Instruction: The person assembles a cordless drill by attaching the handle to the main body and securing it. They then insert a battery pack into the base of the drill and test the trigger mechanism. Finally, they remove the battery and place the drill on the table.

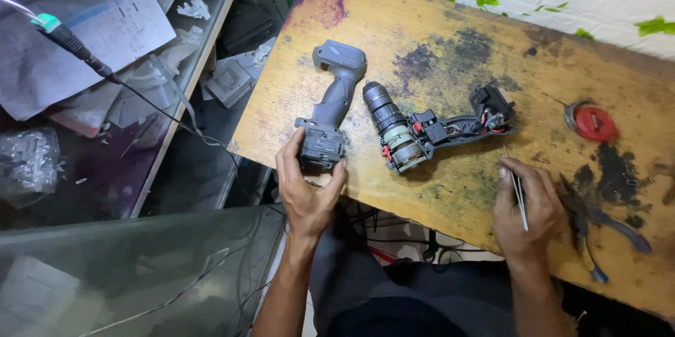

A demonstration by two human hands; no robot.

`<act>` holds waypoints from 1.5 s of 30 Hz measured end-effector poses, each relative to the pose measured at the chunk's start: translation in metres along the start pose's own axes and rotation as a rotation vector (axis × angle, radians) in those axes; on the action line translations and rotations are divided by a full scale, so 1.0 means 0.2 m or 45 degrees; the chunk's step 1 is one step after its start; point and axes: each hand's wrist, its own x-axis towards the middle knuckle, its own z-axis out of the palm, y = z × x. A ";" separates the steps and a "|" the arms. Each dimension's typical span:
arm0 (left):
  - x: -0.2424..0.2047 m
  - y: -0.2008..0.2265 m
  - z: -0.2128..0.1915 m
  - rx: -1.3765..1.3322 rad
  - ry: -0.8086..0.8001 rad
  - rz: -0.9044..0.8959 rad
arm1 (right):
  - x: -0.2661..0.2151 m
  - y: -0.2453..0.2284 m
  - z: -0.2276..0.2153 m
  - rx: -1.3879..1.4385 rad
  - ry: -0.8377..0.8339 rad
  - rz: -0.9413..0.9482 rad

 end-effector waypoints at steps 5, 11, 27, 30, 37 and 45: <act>0.02 -0.09 0.03 0.304 0.016 0.154 | -0.02 0.02 0.02 -0.047 -0.022 0.023; 0.01 -0.14 0.04 0.464 0.082 0.197 | -0.01 0.07 0.07 -0.116 -0.027 -0.086; 0.07 -0.19 0.18 0.687 0.242 0.372 | 0.18 0.02 -0.13 -0.410 -0.170 -0.043; 0.08 -0.21 0.20 0.681 0.280 0.379 | 0.35 0.26 -0.26 -0.583 -0.096 0.095; 0.07 -0.07 0.17 0.727 0.236 0.361 | 0.49 0.72 -0.32 0.002 -0.311 0.526; 0.07 -0.15 0.18 0.747 0.266 0.432 | 0.45 0.68 -0.09 -0.251 -0.180 0.122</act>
